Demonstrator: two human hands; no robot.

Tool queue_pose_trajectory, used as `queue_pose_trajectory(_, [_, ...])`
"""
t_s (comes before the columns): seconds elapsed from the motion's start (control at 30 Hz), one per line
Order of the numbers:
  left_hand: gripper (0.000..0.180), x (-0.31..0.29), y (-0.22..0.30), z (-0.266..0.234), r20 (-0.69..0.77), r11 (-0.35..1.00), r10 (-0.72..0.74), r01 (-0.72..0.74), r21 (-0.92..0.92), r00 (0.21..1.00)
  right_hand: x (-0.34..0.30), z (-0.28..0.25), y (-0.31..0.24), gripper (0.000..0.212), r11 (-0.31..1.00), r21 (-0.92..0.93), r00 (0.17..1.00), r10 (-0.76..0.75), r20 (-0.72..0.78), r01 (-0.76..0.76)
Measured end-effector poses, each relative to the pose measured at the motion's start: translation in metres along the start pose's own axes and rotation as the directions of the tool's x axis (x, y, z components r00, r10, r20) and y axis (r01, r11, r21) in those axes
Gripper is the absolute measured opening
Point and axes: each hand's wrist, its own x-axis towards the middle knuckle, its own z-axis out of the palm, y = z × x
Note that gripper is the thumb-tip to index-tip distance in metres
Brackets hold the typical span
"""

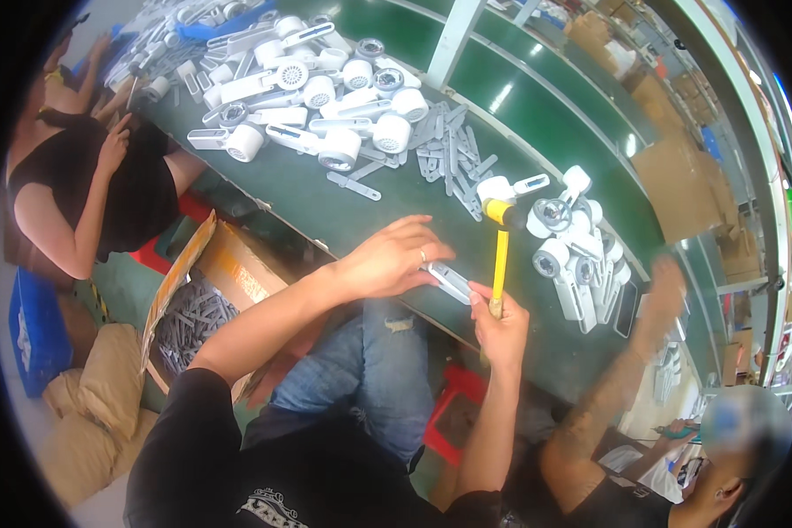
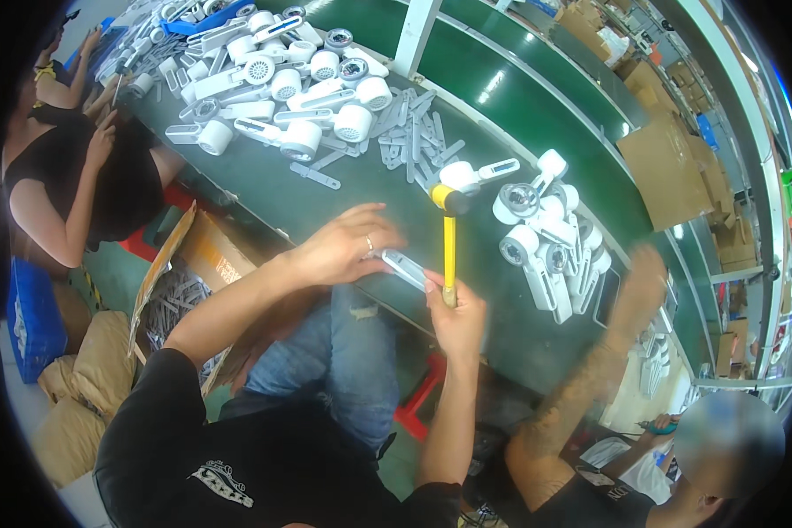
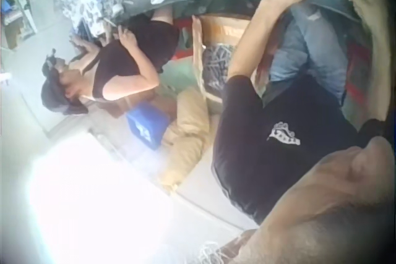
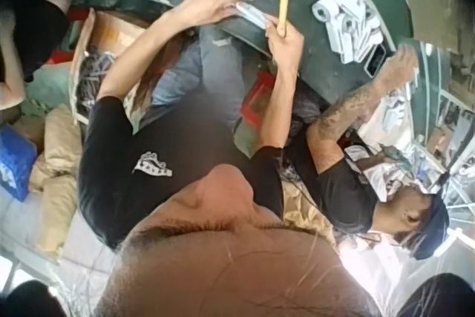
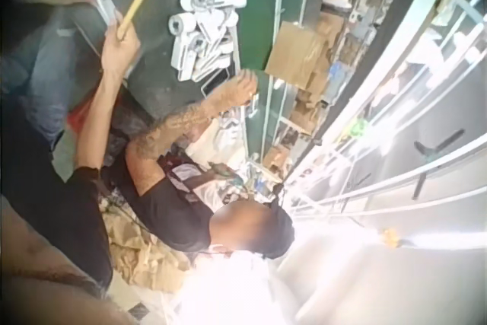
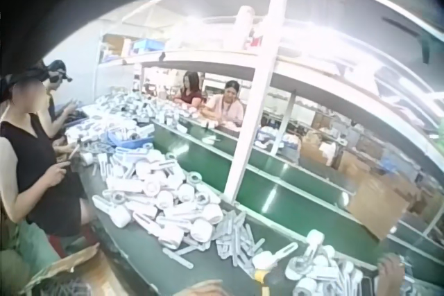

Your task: The recorder is using a small hammer to assemble plastic components on an industrial assembly line.

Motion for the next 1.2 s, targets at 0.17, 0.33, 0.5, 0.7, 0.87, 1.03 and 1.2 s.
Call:
queue_pose_trajectory(0.17, [0.019, 0.002, -0.005, -0.003, 0.079, 0.981, 0.161, -0.169, 0.098, 0.984, 0.003, -0.003, -0.008, 0.022, 0.983, -0.166, 0.995, -0.072, 0.066, 0.083])
queue_pose_trajectory(0.33, [0.024, 0.003, -0.005, -0.003, 0.091, 0.985, 0.135, -0.144, 0.096, 0.987, -0.005, 0.007, -0.026, 0.037, 0.977, 0.048, 0.978, 0.205, 0.026, -0.206])
queue_pose_trajectory(0.5, [0.019, 0.003, 0.0, -0.002, 0.068, 0.975, 0.134, -0.144, 0.17, 0.989, 0.007, 0.003, -0.012, 0.035, 0.949, 0.192, 0.967, 0.232, 0.11, -0.249])
queue_pose_trajectory(0.7, [0.029, 0.019, -0.004, 0.011, 0.221, 0.902, 0.313, -0.362, 0.236, 0.924, -0.001, 0.011, -0.008, 0.032, 0.947, 0.219, 0.971, 0.24, 0.014, -0.237])
queue_pose_trajectory(0.87, [0.027, 0.021, -0.002, 0.008, 0.219, 0.936, 0.248, -0.291, 0.197, 0.944, -0.063, 0.006, -0.014, 0.053, 0.954, 0.281, 0.982, 0.144, -0.119, -0.106])
queue_pose_trajectory(1.03, [0.019, 0.024, 0.0, 0.008, 0.175, 0.941, 0.274, -0.301, 0.154, 0.946, -0.124, -0.001, -0.036, 0.054, 0.987, -0.102, 0.987, 0.117, -0.108, -0.128])
queue_pose_trajectory(1.2, [0.018, 0.022, 0.0, 0.011, 0.176, 0.948, 0.252, -0.279, 0.15, 0.952, -0.128, 0.001, -0.016, 0.052, 0.948, -0.276, 0.988, 0.145, -0.058, -0.155])
